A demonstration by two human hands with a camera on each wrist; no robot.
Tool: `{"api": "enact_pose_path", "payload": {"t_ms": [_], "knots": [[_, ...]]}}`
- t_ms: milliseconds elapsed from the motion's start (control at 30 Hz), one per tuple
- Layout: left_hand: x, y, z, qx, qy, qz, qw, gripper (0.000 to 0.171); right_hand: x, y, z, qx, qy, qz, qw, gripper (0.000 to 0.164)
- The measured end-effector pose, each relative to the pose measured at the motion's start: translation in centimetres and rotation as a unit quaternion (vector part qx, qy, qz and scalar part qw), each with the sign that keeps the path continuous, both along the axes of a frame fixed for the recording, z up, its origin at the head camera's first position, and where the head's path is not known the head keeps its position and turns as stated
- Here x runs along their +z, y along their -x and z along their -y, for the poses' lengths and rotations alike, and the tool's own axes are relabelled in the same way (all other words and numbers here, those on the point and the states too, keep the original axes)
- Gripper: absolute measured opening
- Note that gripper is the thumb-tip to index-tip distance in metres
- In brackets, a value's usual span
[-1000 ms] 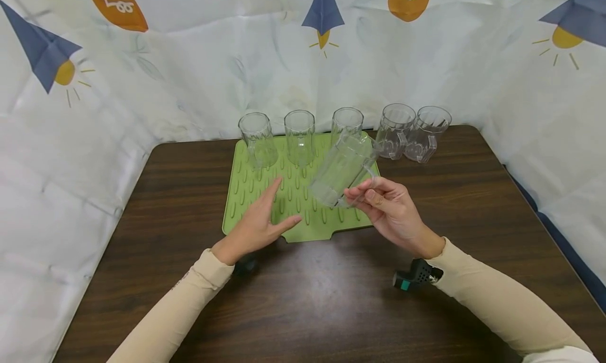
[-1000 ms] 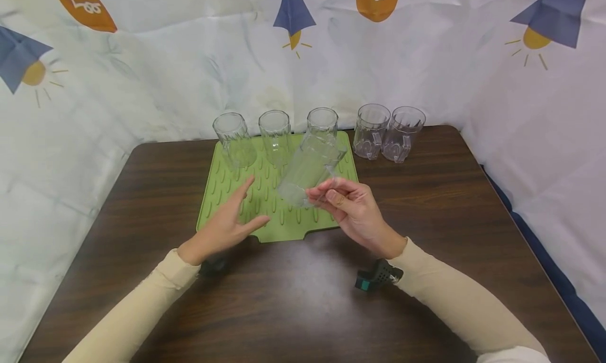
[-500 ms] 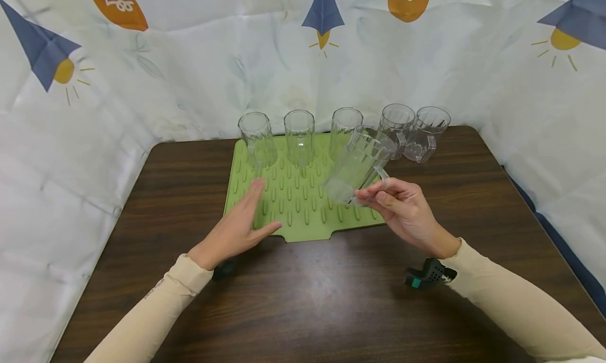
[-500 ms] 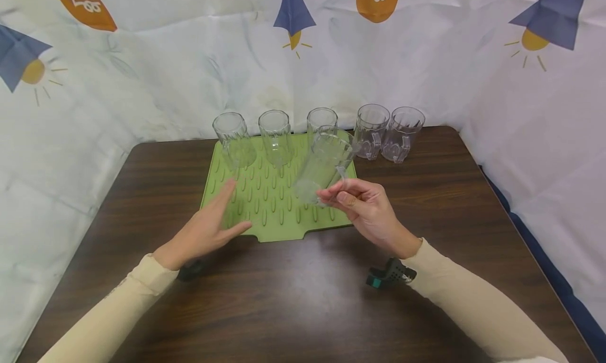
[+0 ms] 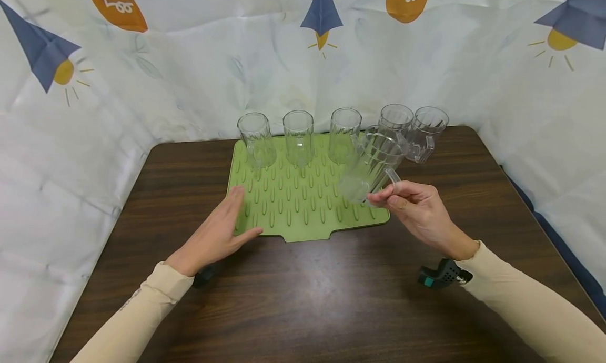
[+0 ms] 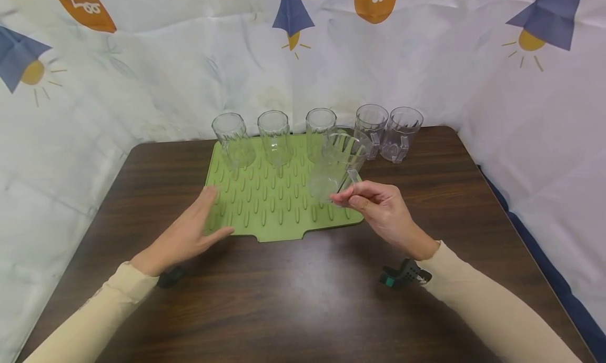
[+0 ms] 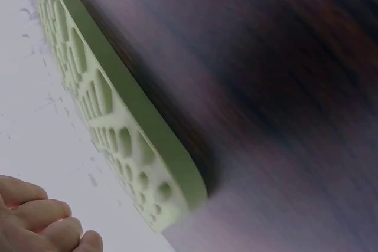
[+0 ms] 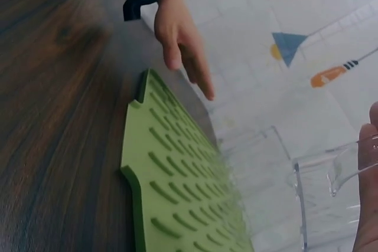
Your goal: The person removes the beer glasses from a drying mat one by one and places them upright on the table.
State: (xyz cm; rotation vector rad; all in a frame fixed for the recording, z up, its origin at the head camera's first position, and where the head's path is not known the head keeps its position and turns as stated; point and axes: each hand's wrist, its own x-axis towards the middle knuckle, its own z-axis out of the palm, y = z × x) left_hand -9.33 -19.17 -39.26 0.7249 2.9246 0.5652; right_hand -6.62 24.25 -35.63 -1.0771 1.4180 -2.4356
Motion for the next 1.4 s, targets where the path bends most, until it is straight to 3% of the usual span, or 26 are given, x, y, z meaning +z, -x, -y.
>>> {"api": "enact_pose_path", "payload": {"t_ms": [700, 1200, 1400], "knots": [[-0.5, 0.1, 2.1, 0.009, 0.059, 0.05, 0.9969, 0.104, -0.2, -0.8, -4.2, -0.06, -0.063, -0.004, 0.996, 0.032], [-1.2, 0.6, 1.6, -0.001, 0.074, 0.083, 0.9938, 0.102, 0.5, -0.9, -7.9, -0.082, -0.058, -0.013, 0.995, 0.031], [-1.5, 0.6, 1.6, -0.001, 0.076, 0.086, 0.9934, 0.101, 0.8, -1.0, -9.1, -0.079, -0.034, -0.019, 0.996, 0.032]]}}
